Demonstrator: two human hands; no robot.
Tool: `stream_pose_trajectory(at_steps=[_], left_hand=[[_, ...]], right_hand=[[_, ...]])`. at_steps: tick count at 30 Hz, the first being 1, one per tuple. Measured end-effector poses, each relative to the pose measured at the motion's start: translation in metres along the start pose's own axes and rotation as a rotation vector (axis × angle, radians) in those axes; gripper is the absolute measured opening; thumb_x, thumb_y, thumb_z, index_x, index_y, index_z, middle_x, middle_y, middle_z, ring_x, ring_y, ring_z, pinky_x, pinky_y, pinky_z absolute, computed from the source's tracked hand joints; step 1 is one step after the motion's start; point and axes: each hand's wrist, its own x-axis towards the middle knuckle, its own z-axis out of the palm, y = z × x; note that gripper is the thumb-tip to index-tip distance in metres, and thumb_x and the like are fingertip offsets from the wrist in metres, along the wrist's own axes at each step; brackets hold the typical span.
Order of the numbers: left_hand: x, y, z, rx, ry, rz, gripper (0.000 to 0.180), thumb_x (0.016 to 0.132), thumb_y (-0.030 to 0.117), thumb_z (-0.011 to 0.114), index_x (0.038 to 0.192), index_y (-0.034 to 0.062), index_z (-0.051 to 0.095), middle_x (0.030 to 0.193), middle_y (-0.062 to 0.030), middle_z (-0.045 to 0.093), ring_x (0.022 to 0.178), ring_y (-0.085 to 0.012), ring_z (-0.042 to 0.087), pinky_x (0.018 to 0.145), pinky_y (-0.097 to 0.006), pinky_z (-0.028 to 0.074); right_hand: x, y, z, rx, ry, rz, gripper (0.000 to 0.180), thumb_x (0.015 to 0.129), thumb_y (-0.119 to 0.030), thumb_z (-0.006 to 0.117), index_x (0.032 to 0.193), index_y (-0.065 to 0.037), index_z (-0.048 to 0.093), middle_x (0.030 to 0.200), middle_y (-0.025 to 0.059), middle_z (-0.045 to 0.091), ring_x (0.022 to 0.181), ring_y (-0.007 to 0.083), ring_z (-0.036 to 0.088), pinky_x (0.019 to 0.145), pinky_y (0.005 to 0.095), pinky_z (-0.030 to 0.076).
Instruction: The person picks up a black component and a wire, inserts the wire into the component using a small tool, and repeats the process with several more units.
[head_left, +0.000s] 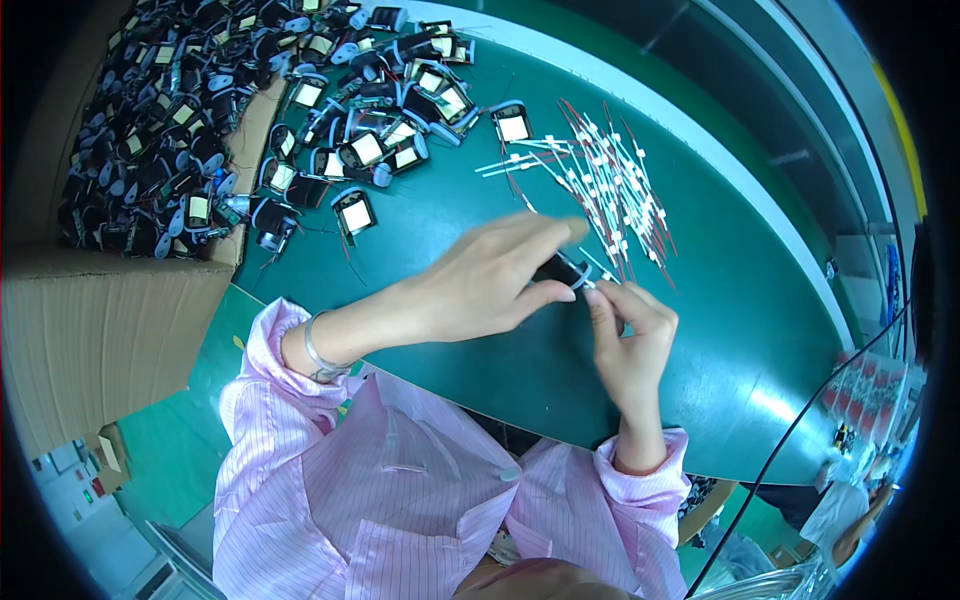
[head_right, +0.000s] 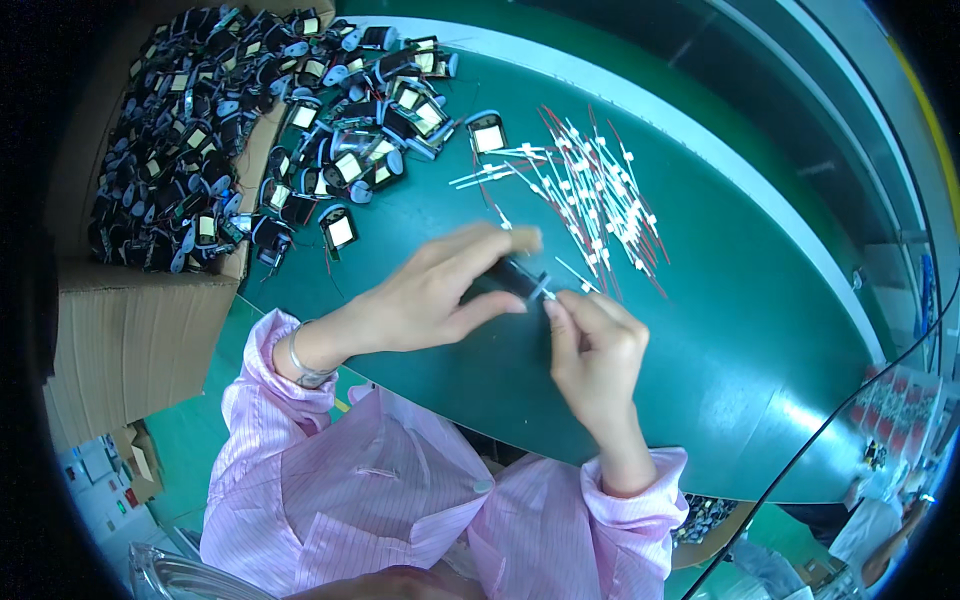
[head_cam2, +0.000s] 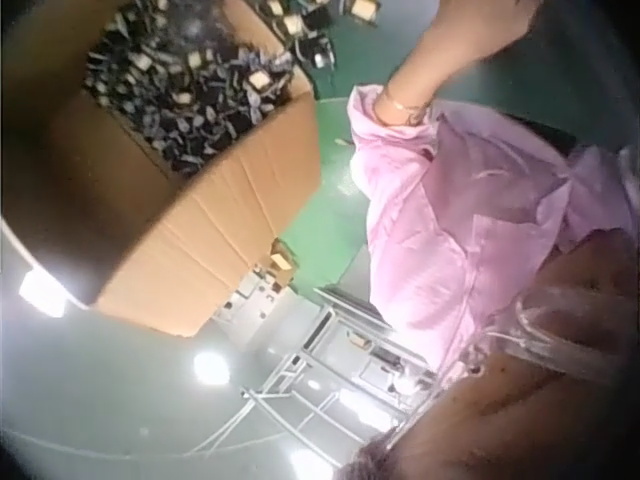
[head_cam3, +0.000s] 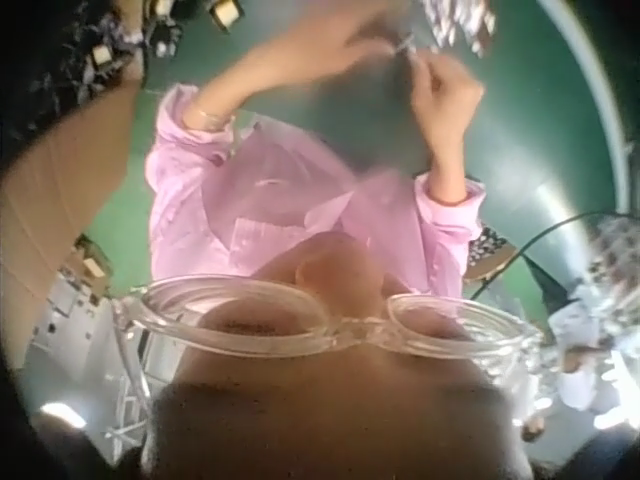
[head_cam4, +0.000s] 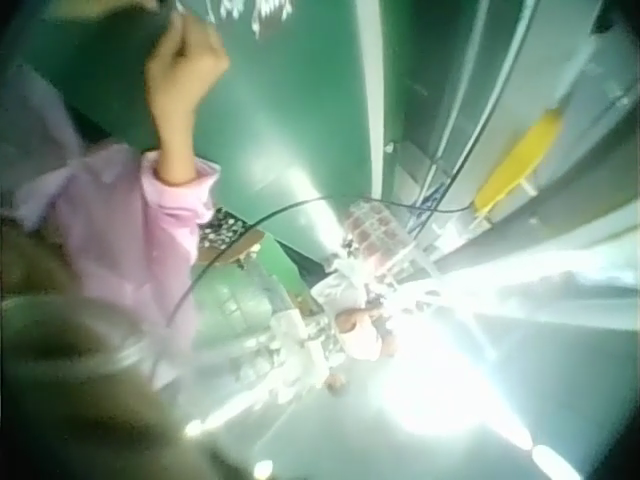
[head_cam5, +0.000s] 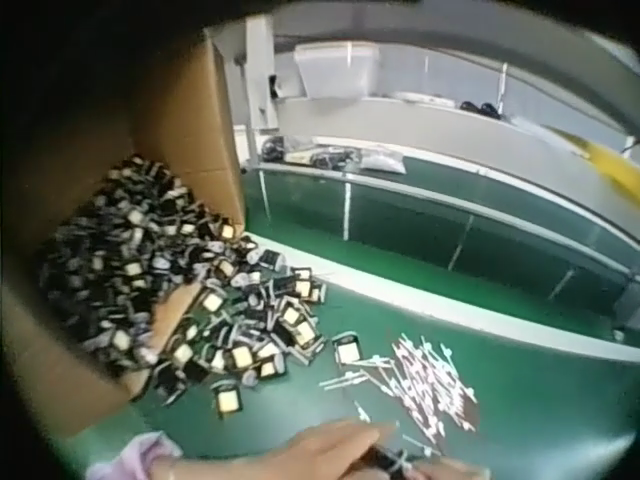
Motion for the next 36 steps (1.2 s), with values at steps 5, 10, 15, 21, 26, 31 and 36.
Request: stream_pose_trajectory(at_steps=[5, 10, 15, 21, 26, 31, 36], left_hand=[[-0.028, -0.009, -0.061, 1.027, 0.14, -0.308, 0.02, 0.078, 0.01, 0.07, 0.093, 0.0008, 0.062, 0.097, -0.0149, 0.059, 0.088, -0.0313, 0.057, 0.074, -0.041, 0.046], [-0.071, -0.033, -0.081, 1.178, 0.252, -0.486, 0.018, 0.076, 0.008, 0.072, 0.088, -0.0021, 0.064, 0.093, -0.0145, 0.055, 0.092, -0.0312, 0.053, 0.079, -0.04, 0.045], [-0.073, -0.044, -0.079, 1.059, 0.262, -0.448, 0.02, 0.075, 0.005, 0.072, 0.092, -0.0026, 0.064, 0.095, -0.0143, 0.053, 0.093, -0.0308, 0.051, 0.082, -0.04, 0.044], [-0.061, -0.025, -0.077, 0.775, 0.382, -0.287, 0.018, 0.071, 0.0, 0.071, 0.084, -0.0025, 0.058, 0.095, -0.0148, 0.061, 0.089, -0.03, 0.06, 0.079, -0.037, 0.048], [-0.024, 0.001, -0.055, -0.327, 0.363, -0.22, 0.018, 0.074, -0.013, 0.056, 0.088, -0.0015, 0.053, 0.091, -0.0135, 0.064, 0.078, -0.0168, 0.064, 0.071, -0.028, 0.051], [0.015, 0.001, -0.034, -0.578, 0.084, -0.173, 0.018, 0.085, -0.01, 0.049, 0.101, -0.004, 0.058, 0.093, -0.0088, 0.059, 0.077, -0.0145, 0.061, 0.068, -0.026, 0.051], [0.015, -0.016, 0.0, -0.843, -0.001, -0.44, 0.028, 0.09, -0.01, 0.037, 0.104, -0.0051, 0.06, 0.103, -0.0129, 0.061, 0.078, -0.0164, 0.065, 0.057, -0.024, 0.051]], right_hand=[[0.045, 0.04, -0.036, 0.156, 0.01, 0.265, 0.02, 0.086, -0.016, 0.065, 0.077, 0.001, 0.073, 0.065, 0.0046, 0.066, 0.059, 0.0073, 0.054, 0.055, 0.0234, 0.041], [0.139, 0.103, -0.059, 0.732, 0.022, 0.492, 0.022, 0.089, -0.018, 0.059, 0.084, 0.002, 0.067, 0.061, 0.0012, 0.053, 0.056, 0.0082, 0.048, 0.057, 0.0255, 0.04], [0.146, 0.087, -0.044, 0.589, 0.057, 0.386, 0.036, 0.084, -0.012, 0.061, 0.115, 0.007, 0.057, 0.086, 0.0089, 0.068, 0.066, 0.0123, 0.059, 0.065, 0.0274, 0.05], [0.058, 0.033, -0.016, -0.312, -0.271, -0.229, 0.01, 0.073, -0.003, 0.064, 0.082, -0.001, 0.067, 0.086, 0.0192, 0.064, 0.073, 0.0379, 0.064, 0.07, 0.0437, 0.053], [0.025, 0.034, 0.005, -0.609, -0.278, -0.229, 0.017, 0.067, 0.009, 0.058, 0.08, 0.002, 0.05, 0.087, 0.0248, 0.055, 0.071, 0.0397, 0.064, 0.059, 0.0463, 0.053], [0.02, 0.025, -0.004, -0.357, -0.19, -0.266, 0.019, 0.067, 0.009, 0.063, 0.083, 0.004, 0.055, 0.084, 0.0202, 0.057, 0.066, 0.0328, 0.065, 0.057, 0.037, 0.054], [0.012, 0.008, -0.015, 0.509, -0.125, -0.023, 0.009, 0.083, 0.005, 0.061, 0.092, 0.004, 0.06, 0.087, 0.0141, 0.062, 0.071, 0.0216, 0.067, 0.057, 0.0272, 0.053]])
